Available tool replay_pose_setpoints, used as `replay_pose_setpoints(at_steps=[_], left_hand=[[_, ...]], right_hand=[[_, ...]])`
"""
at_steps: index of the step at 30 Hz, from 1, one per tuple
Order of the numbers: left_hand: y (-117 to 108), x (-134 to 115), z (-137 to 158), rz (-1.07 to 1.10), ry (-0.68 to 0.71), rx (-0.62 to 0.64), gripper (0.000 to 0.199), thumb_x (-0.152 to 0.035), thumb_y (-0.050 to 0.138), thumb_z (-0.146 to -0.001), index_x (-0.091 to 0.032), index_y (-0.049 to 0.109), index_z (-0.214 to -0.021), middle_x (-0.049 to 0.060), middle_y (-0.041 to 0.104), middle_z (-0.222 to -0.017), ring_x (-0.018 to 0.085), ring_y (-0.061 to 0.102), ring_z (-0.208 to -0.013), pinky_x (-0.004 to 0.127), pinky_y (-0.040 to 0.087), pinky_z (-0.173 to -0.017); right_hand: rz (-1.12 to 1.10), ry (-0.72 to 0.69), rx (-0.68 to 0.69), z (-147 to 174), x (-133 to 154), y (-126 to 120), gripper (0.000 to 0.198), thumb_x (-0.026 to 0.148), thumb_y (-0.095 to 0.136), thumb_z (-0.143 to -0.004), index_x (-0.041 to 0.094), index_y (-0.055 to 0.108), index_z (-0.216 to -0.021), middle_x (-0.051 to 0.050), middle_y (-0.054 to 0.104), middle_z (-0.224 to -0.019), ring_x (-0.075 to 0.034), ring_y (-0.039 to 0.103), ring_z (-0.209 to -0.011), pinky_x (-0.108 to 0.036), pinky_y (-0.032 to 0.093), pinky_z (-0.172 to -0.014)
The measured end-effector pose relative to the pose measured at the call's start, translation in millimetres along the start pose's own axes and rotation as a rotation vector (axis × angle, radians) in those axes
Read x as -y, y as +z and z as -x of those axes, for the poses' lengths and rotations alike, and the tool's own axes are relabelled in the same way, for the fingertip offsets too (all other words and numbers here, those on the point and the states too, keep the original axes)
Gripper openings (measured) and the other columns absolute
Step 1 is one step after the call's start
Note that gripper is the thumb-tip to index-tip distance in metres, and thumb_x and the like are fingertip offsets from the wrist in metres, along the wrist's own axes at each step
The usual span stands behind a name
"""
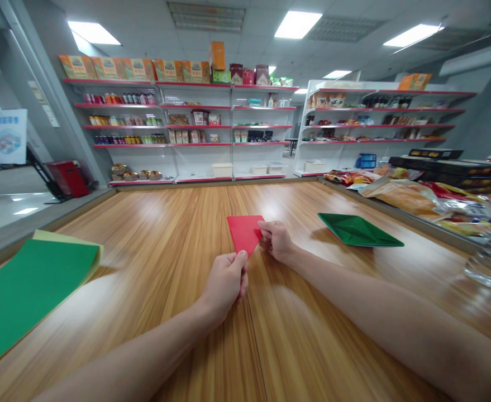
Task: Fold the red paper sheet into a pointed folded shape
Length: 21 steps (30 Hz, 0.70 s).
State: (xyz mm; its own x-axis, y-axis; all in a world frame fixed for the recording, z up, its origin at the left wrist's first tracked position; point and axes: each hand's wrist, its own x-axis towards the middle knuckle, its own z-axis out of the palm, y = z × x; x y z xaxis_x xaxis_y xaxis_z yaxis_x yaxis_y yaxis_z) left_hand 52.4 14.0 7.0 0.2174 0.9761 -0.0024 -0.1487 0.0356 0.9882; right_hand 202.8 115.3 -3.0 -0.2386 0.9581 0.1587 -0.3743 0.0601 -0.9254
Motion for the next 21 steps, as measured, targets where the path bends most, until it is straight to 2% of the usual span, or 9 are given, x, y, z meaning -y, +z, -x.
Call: replay_pose_setpoints(at_steps=[4, 7, 10, 15, 21], left_hand=[[-2.8, 1.2, -3.2, -0.015, 0.011, -0.011, 0.037, -0.044, 0.047, -0.082, -0.021, 0.040, -0.054, -0.007, 0.037, -0.025, 0.005, 0.024, -0.020, 0.017, 0.013, -0.027], [-5.8, 1.5, -4.5, -0.012, 0.025, -0.024, 0.037, -0.043, 0.047, -0.081, -0.021, 0.040, -0.053, -0.007, 0.036, -0.025, 0.005, 0.024, -0.021, 0.017, 0.014, -0.027], [-8.3, 1.9, -4.3, -0.004, 0.035, -0.035, 0.036, -0.044, 0.048, -0.081, -0.021, 0.040, -0.054, -0.007, 0.037, -0.026, 0.005, 0.024, -0.022, 0.017, 0.014, -0.027], [-10.3, 4.6, -4.6, 0.006, 0.029, -0.016, 0.037, -0.047, 0.049, -0.079, -0.021, 0.041, -0.054, -0.007, 0.037, -0.026, 0.006, 0.024, -0.021, 0.017, 0.014, -0.027], [-10.6, 6.5, -7.1, 0.019, 0.035, -0.026, 0.037, -0.046, 0.048, -0.081, -0.021, 0.041, -0.055, -0.007, 0.037, -0.026, 0.006, 0.024, -0.022, 0.017, 0.014, -0.027]], right_hand=[[-0.011, 0.028, 0.012, 1.5, -2.1, 2.3, 0.049, 0.035, 0.064, -0.070, 0.021, 0.027, -0.042, 0.009, 0.024, -0.035, -0.004, 0.016, -0.031, -0.021, 0.006, -0.036], [-0.022, 0.036, 0.035, 0.6, -2.5, -0.4, 0.047, 0.040, 0.061, -0.074, 0.019, 0.033, -0.043, 0.008, 0.025, -0.036, -0.004, 0.017, -0.032, -0.020, 0.008, -0.035], [-0.038, 0.007, 0.012, -3.3, -1.9, -6.7, 0.044, 0.043, 0.058, -0.077, 0.018, 0.039, -0.046, 0.008, 0.026, -0.038, -0.005, 0.020, -0.034, -0.020, 0.010, -0.035], [-0.046, -0.015, -0.006, -5.8, 0.2, -10.4, 0.045, 0.045, 0.057, -0.078, 0.018, 0.039, -0.047, 0.007, 0.026, -0.040, -0.006, 0.021, -0.035, -0.021, 0.011, -0.035], [-0.068, -0.047, -0.021, -1.1, 3.5, -3.8, 0.039, 0.049, 0.054, -0.078, 0.018, 0.044, -0.056, 0.005, 0.037, -0.049, -0.007, 0.029, -0.039, -0.020, 0.018, -0.035]])
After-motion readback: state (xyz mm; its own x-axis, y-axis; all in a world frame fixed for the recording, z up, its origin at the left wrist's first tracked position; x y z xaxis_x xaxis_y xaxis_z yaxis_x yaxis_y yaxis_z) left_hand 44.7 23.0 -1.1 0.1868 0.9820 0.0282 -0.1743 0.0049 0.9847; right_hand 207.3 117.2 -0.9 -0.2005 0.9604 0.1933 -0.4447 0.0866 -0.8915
